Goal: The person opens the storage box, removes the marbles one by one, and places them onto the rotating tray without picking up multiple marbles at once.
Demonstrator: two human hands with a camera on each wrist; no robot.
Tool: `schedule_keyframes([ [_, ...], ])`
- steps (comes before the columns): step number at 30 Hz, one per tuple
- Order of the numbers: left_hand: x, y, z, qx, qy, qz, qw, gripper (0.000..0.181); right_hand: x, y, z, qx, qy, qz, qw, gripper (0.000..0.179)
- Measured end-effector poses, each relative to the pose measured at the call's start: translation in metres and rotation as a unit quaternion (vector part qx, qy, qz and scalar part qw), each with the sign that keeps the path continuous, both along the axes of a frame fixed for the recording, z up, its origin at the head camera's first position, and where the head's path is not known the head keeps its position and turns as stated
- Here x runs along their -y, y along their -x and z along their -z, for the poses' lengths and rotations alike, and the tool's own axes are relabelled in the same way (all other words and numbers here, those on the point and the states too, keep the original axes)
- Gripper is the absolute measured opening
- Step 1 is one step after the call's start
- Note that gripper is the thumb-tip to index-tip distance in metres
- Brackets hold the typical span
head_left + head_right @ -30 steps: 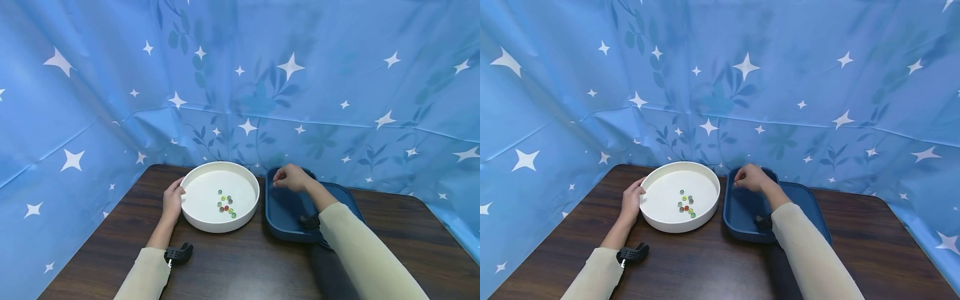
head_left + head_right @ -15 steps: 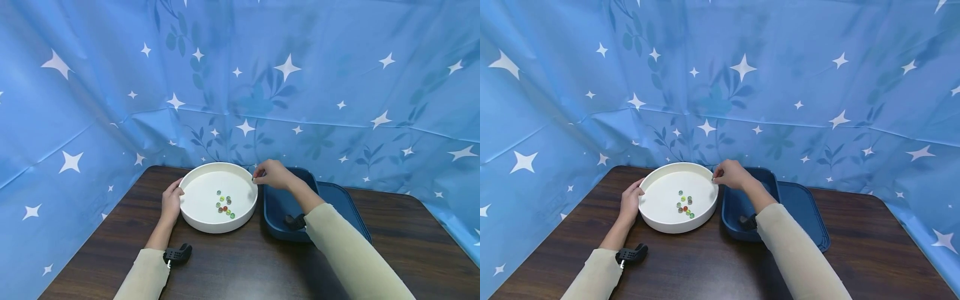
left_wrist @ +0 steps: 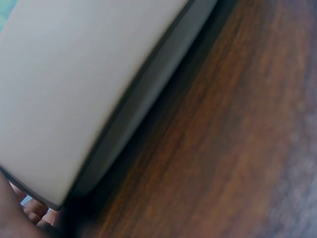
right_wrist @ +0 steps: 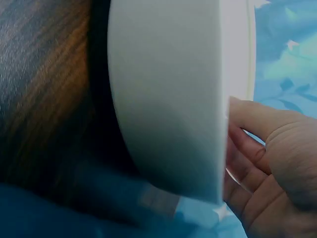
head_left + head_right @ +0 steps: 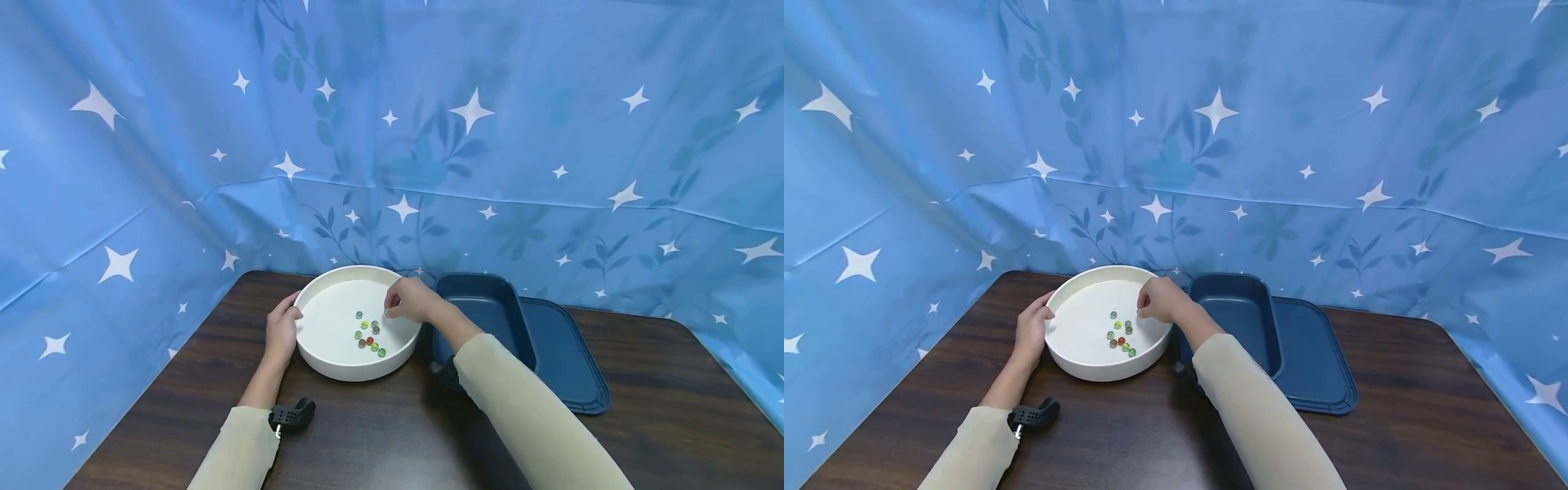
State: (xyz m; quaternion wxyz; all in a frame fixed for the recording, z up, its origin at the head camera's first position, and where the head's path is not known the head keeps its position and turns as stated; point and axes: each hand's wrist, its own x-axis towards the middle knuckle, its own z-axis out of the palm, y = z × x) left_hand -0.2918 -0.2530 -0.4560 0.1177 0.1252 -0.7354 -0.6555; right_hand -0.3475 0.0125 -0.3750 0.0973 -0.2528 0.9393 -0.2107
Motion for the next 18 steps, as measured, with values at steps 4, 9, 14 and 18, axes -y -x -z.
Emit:
schedule_keyframes([
  [4,0.0,0.001,0.001,-0.005,0.0,-0.002,1.0,0.062,0.009,0.001,0.006,0.005,-0.023,0.005,0.9997,0.004],
  [9,-0.001,0.002,0.003,-0.013,-0.005,-0.004,0.9999,0.062,0.013,0.002,0.011,-0.002,-0.041,0.008,0.9991,0.005],
  [14,-0.001,0.001,0.002,-0.011,-0.004,-0.005,0.9999,0.063,0.015,0.004,0.016,-0.013,-0.071,-0.003,0.9974,0.006],
  [18,-0.001,0.001,0.001,-0.007,0.0,-0.008,0.9999,0.063,0.017,0.006,0.019,-0.011,-0.088,-0.003,0.996,0.008],
])
